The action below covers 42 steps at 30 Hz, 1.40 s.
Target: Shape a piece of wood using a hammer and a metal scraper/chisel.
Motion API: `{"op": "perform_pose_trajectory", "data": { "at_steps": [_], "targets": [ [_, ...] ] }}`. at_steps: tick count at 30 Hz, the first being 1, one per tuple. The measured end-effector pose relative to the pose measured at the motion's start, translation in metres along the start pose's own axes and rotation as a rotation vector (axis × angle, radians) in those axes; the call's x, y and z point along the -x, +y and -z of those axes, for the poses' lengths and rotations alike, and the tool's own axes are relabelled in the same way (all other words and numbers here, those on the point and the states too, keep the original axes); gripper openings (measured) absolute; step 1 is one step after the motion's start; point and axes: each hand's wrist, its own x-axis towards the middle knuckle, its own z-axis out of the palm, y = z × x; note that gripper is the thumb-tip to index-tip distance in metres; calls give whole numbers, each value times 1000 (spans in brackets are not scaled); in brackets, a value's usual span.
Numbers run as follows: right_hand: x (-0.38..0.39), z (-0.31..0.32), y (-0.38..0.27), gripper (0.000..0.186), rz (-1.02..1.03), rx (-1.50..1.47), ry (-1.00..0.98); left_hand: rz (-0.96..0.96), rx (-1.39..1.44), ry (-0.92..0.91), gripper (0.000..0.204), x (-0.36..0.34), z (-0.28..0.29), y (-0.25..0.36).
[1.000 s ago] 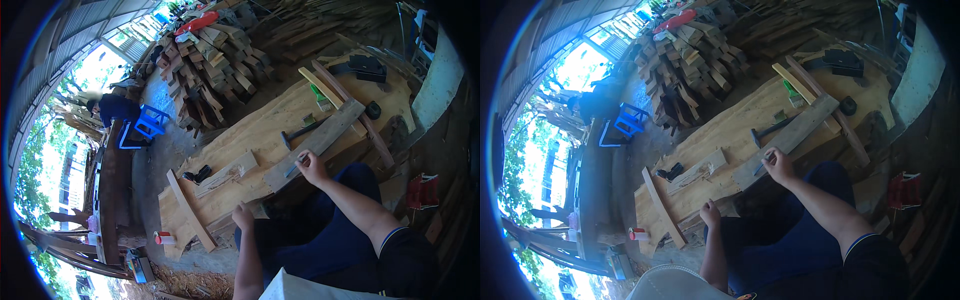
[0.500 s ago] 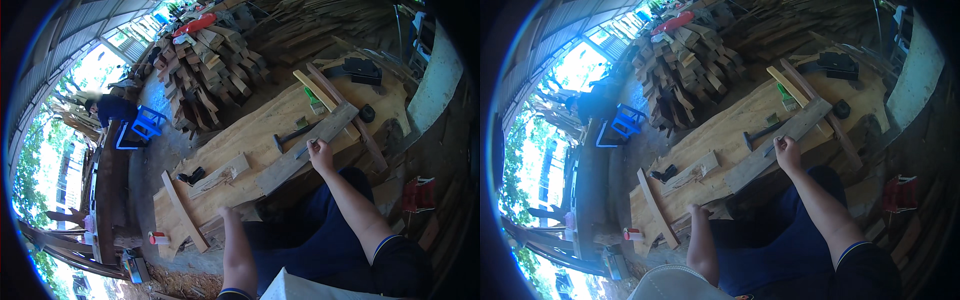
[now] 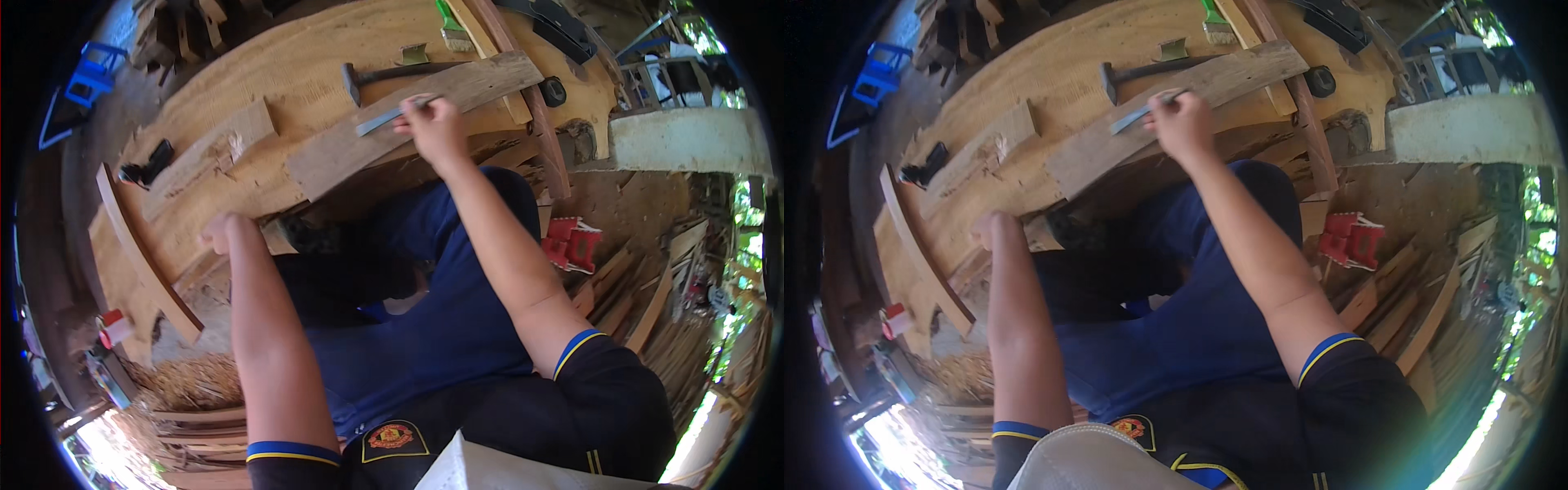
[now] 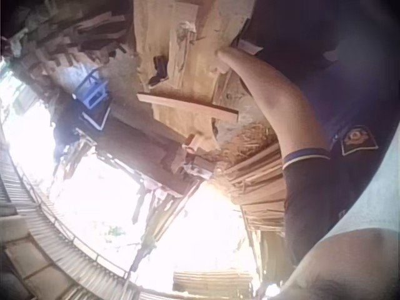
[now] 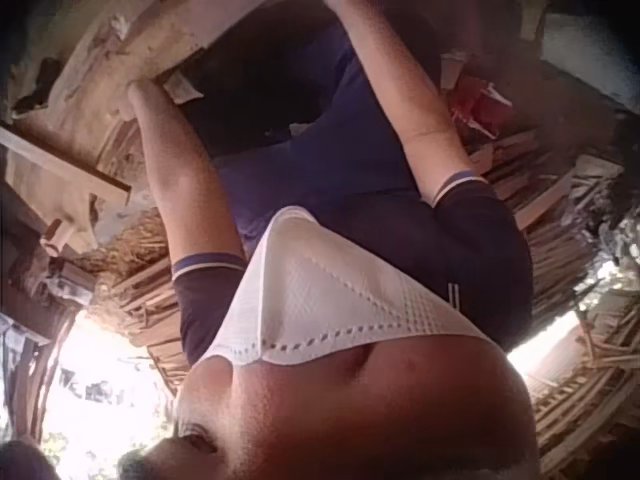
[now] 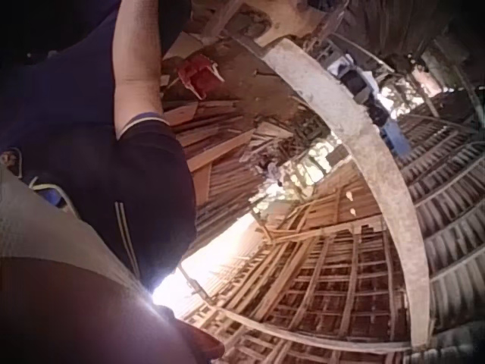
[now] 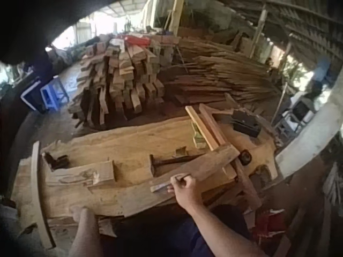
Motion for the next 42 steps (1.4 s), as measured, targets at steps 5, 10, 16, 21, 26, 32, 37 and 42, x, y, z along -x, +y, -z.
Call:
{"op": "perform_pose_trajectory", "data": {
  "at_steps": [5,10,16,21,26,32,37,42],
  "targets": [
    [7,-3,-7,20,-37,206,-61,0,113,41,69,15,5,17],
    [2,17,-12,23,-89,54,83,-8,84,94,72,25,17,22],
    [22,-32,-3,20,42,213,-126,-32,127,13,72,21,16,20],
    [-8,21,2,24,32,110,223,-486,-92,-263,87,10,37,-9],
    [40,-35,6,20,14,281,-224,-1915,-200,-645,88,58,100,-56],
    [8,0,-7,24,-26,310,8,-2399,-700,-1041,107,50,73,-13],
    [22,-23,4,24,-60,204,-68,-2541,-642,-989,102,42,69,-8],
    [44,-62,25,19,164,382,-278,-2594,-605,-932,99,50,64,-17]
  ]
}}
